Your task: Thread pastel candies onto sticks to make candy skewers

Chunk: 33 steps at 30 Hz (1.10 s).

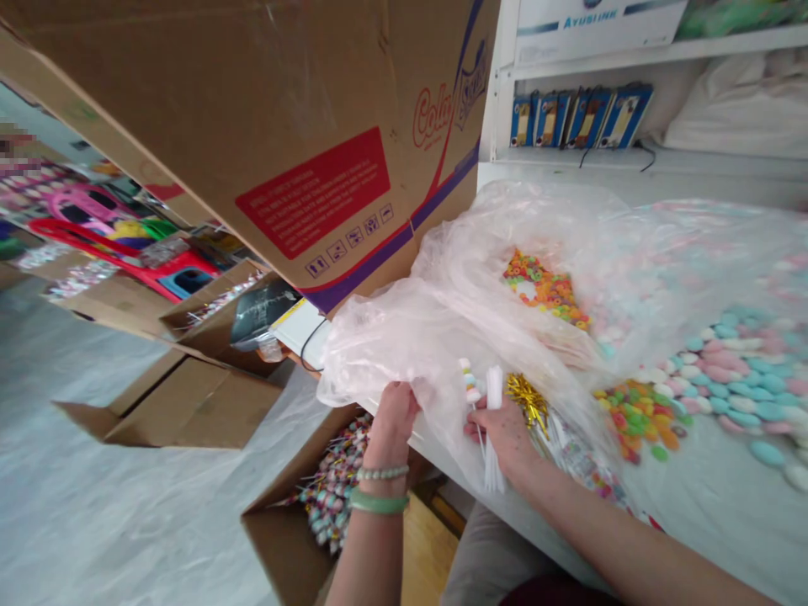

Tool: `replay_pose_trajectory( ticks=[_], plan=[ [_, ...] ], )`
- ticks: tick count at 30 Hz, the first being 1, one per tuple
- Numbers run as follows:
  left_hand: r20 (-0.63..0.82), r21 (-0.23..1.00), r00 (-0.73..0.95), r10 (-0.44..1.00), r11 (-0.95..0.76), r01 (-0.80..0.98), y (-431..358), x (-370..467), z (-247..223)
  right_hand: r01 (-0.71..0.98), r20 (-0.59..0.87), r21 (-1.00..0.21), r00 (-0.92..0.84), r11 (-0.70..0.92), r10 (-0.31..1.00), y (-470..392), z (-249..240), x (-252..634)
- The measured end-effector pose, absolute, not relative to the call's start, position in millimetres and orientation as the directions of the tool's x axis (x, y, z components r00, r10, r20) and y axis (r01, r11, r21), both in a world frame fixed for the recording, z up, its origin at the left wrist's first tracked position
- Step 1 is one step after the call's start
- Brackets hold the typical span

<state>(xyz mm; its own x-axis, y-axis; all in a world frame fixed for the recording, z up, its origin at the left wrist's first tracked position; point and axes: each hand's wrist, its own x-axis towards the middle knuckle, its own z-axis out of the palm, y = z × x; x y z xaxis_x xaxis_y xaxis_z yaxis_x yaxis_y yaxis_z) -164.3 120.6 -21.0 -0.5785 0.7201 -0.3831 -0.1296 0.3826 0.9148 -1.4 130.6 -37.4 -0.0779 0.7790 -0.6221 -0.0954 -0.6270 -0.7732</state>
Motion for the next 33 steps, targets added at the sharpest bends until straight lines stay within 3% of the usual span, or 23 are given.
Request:
replay_pose_trajectory(
  ticks=[3, 5, 7, 9, 11, 13, 15, 18, 21, 28, 33],
  plan=[
    [-0.368, 0.837, -0.63, 0.684, 0.539, 0.096, 86.1, -178.4, -6.4, -0.107, -0.627, -0.769, -0.068, -0.631, 0.776, 131.6, -38.8, -2.1],
    [-0.296, 0.623, -0.677, 0.674, 0.674, 0.398, 62.0, -179.2, 11.2, -0.117, -0.63, -0.765, -0.066, -0.633, 0.774, 132.0, -39.8, -2.8],
    [-0.131, 0.568, -0.745, 0.654, 0.666, 0.485, 46.9, -167.3, 32.4, -0.128, -0.629, -0.764, -0.067, -0.632, 0.774, 132.0, -40.5, -3.3],
    [0.154, 0.734, -0.73, 0.666, 0.418, 0.536, 47.6, -144.8, 51.8, -0.131, -0.625, -0.768, -0.064, -0.627, 0.778, 131.5, -40.9, -3.6],
    [0.284, 0.808, -0.501, 0.817, 0.078, 0.585, 63.2, -120.4, 62.7, -0.134, -0.608, -0.78, -0.075, -0.612, 0.791, 130.8, -40.6, -3.4],
    [0.246, 0.753, -0.123, 0.961, -0.11, 0.649, 84.5, -105.3, 59.8, -0.142, -0.588, -0.791, -0.095, -0.595, 0.804, 130.5, -39.9, -2.9],
    [0.181, 0.648, 0.038, 0.983, -0.148, 0.747, 99.5, -106.0, 41.7, -0.149, -0.579, -0.794, -0.107, -0.589, 0.808, 130.7, -39.2, -2.2],
    [0.163, 0.421, -0.222, 0.961, 0.136, 0.897, 96.7, -130.8, -4.0, -0.134, -0.605, -0.779, -0.089, -0.612, 0.791, 131.7, -39.6, -1.9],
    [0.094, 0.352, -0.388, 0.917, 0.334, 0.875, 73.2, -155.1, -46.6, -0.126, -0.625, -0.769, -0.059, -0.627, 0.778, 132.8, -41.4, -2.7],
    [0.164, 0.422, -0.463, 0.871, 0.363, 0.831, 54.4, -139.1, -74.7, -0.221, -0.647, -0.732, -0.072, -0.645, 0.759, 134.3, -22.6, 4.1],
    [0.214, 0.35, -0.414, 0.885, 0.326, 0.878, 63.3, -137.5, -72.5, -0.313, -0.53, -0.79, -0.083, -0.527, 0.844, 139.8, 2.8, 0.9]
  ],
)
